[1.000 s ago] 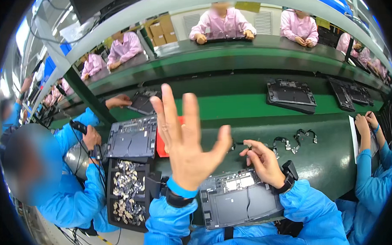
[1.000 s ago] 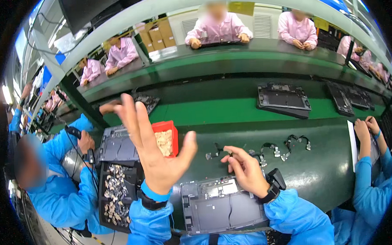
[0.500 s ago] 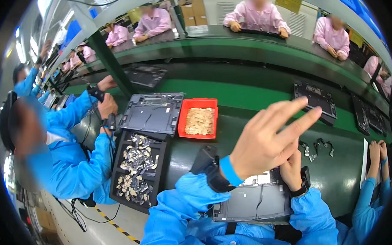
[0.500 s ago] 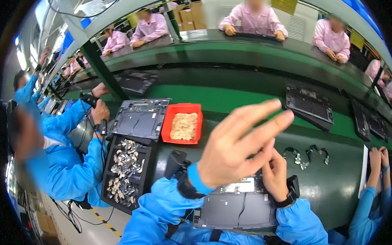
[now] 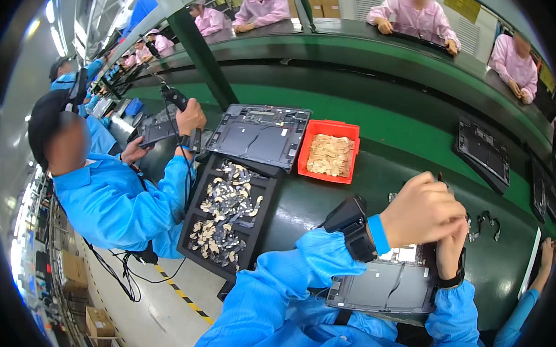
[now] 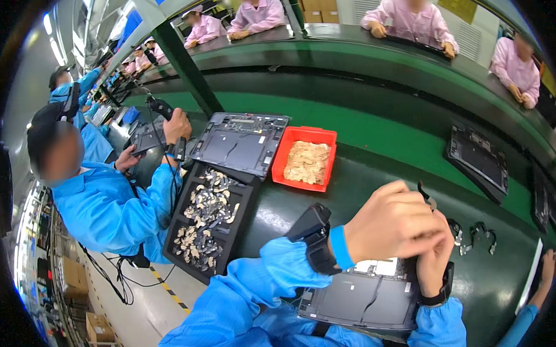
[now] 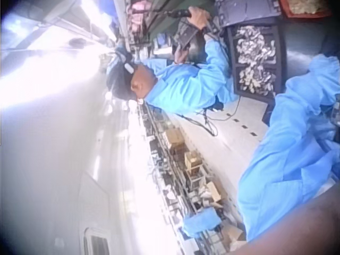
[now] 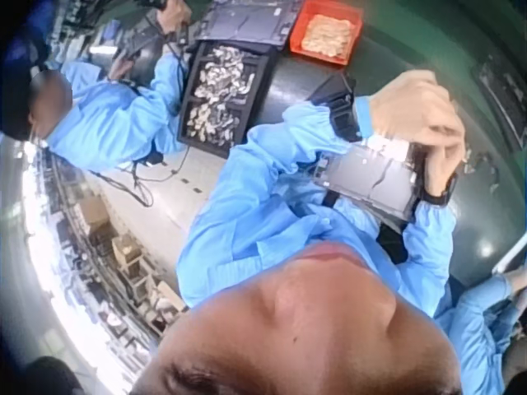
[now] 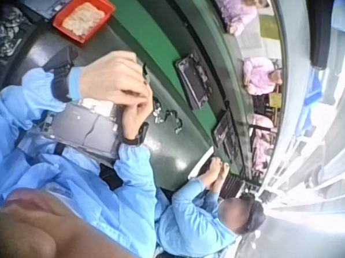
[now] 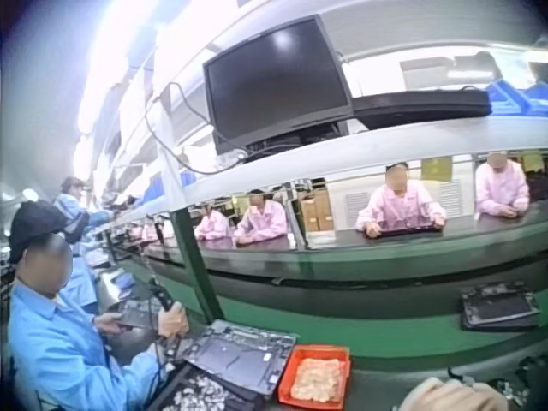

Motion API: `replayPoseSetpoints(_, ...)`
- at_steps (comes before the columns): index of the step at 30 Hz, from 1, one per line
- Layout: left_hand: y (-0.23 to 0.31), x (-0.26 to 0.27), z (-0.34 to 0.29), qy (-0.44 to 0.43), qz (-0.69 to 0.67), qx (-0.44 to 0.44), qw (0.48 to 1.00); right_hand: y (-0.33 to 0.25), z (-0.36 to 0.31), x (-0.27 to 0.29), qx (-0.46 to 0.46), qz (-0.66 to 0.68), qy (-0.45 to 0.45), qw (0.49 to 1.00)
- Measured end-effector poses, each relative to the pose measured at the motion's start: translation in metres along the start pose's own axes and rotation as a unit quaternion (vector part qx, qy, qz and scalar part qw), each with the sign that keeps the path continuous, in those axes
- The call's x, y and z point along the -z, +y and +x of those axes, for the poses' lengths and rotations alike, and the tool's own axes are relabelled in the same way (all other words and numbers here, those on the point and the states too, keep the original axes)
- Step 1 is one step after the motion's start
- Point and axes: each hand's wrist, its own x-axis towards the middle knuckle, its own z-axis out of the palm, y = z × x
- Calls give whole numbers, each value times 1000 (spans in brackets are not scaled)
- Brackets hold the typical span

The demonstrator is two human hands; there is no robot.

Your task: The person installs internal ribbon cables and circuit boards into an electronics chassis, securing them with fasteners. This is done using tweezers and an electric screwdriver.

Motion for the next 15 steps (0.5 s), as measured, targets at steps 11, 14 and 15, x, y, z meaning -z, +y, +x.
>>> replayPoseSetpoints(11, -24, -17, -38, 82, -30, 74, 993, -39, 3, -23, -70, -11, -62, 996)
replayPoseSetpoints(14, -24, -10, -40, 73, -13, 112, 991, -49, 9, -28, -51, -54, -94, 993)
replayPoseSetpoints(15, -24, -11, -39, 68, -24, 102, 992, -51, 10, -28, -42, -57, -98, 993)
